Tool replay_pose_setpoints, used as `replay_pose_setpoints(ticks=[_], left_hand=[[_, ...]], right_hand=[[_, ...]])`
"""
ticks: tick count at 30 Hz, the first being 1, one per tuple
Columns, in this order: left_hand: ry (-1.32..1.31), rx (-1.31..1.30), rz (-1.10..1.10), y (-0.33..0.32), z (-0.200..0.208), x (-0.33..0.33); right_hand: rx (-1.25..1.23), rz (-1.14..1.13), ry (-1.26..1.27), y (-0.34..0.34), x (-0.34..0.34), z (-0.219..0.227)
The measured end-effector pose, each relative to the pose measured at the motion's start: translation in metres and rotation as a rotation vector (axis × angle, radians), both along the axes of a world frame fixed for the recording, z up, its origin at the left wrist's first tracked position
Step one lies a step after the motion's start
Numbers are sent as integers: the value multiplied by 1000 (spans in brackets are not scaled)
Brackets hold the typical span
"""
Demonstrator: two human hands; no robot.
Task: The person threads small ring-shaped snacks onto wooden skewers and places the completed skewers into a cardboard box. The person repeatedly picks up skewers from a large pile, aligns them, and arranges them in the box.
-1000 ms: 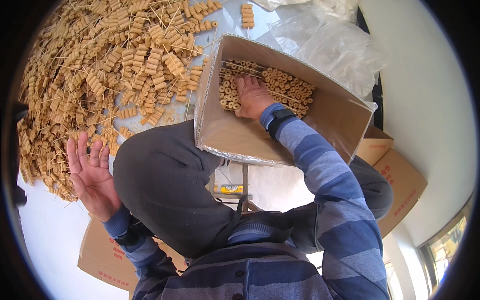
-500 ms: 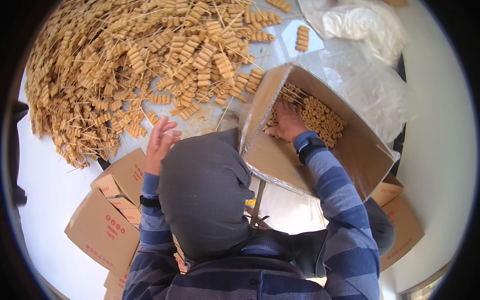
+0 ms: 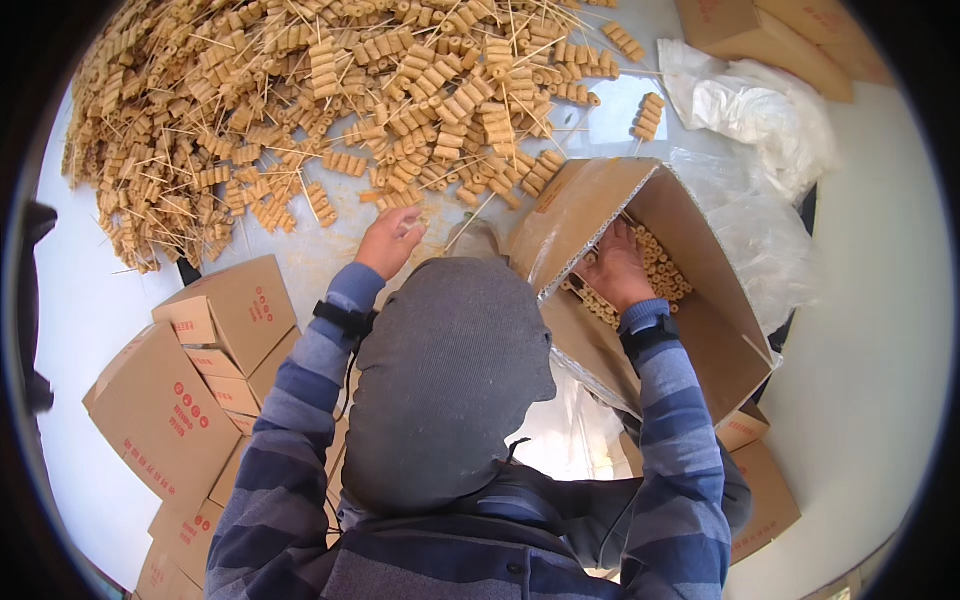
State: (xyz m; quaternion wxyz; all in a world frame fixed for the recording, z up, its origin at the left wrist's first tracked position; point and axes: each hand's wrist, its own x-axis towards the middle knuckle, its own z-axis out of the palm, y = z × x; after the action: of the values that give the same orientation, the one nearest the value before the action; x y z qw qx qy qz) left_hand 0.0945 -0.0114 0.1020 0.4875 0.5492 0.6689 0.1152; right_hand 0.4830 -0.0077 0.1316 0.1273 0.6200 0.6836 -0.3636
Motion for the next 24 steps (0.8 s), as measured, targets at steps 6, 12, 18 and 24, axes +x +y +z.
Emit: replay_pose_setpoints(ticks=[6, 12, 18, 24], left_hand=[[280, 270, -142, 58, -38, 63], [356, 192, -385, 84, -55, 76], [437, 221, -486, 97, -65, 86], [458, 205, -430, 108, -62, 81]], right_hand=[[175, -116, 127, -15, 31, 62], [142, -165, 34, -45, 48, 101], [130, -71, 23, -57, 33, 110], [167, -36, 28, -57, 27, 121]])
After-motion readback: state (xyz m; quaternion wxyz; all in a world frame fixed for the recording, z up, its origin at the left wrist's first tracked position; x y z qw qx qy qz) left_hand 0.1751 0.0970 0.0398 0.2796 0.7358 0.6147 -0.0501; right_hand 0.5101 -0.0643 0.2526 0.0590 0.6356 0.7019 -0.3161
